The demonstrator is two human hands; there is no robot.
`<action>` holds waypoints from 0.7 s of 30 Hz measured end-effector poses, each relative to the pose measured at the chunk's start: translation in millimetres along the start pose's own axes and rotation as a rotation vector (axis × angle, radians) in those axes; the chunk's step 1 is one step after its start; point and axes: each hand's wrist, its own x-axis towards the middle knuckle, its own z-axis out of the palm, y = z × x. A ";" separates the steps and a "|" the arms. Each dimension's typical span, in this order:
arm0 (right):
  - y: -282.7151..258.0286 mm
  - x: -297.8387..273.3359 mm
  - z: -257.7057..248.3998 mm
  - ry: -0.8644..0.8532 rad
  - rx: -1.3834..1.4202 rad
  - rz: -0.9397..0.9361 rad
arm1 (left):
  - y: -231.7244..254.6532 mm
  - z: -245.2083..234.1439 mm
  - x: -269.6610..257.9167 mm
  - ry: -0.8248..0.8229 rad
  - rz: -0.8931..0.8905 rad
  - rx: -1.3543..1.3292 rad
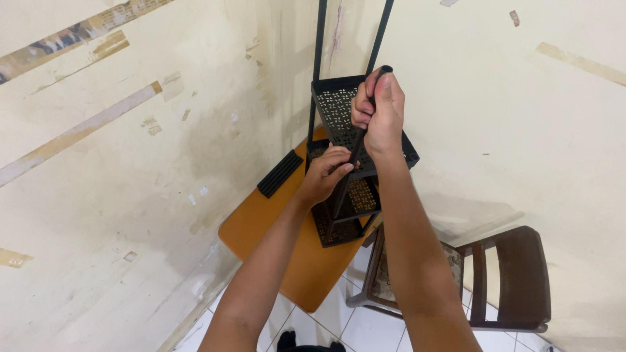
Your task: The person assembles a black plastic shelving unit by inserting vertical poles into the perforated shelves and securing them with plastic connectors. The person works on a small orange table in a room with tiled flooring and a wooden chair nearby.
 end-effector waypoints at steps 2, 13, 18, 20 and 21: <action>-2.0 1.3 -2.9 -0.017 0.013 -0.004 | 1.2 1.3 0.5 0.004 -0.004 -0.011; -8.2 -4.0 3.4 0.001 -0.018 0.015 | 0.2 5.5 -3.8 0.040 -0.024 -0.033; -10.0 -13.4 9.7 0.047 -0.128 -0.009 | -1.7 8.4 -6.1 0.076 -0.033 -0.005; -10.6 -15.5 9.7 0.041 -0.143 -0.015 | -0.4 6.5 -6.9 0.054 -0.033 0.009; -10.5 -16.2 8.9 0.039 -0.150 -0.018 | 0.8 5.6 -7.0 0.043 -0.033 0.015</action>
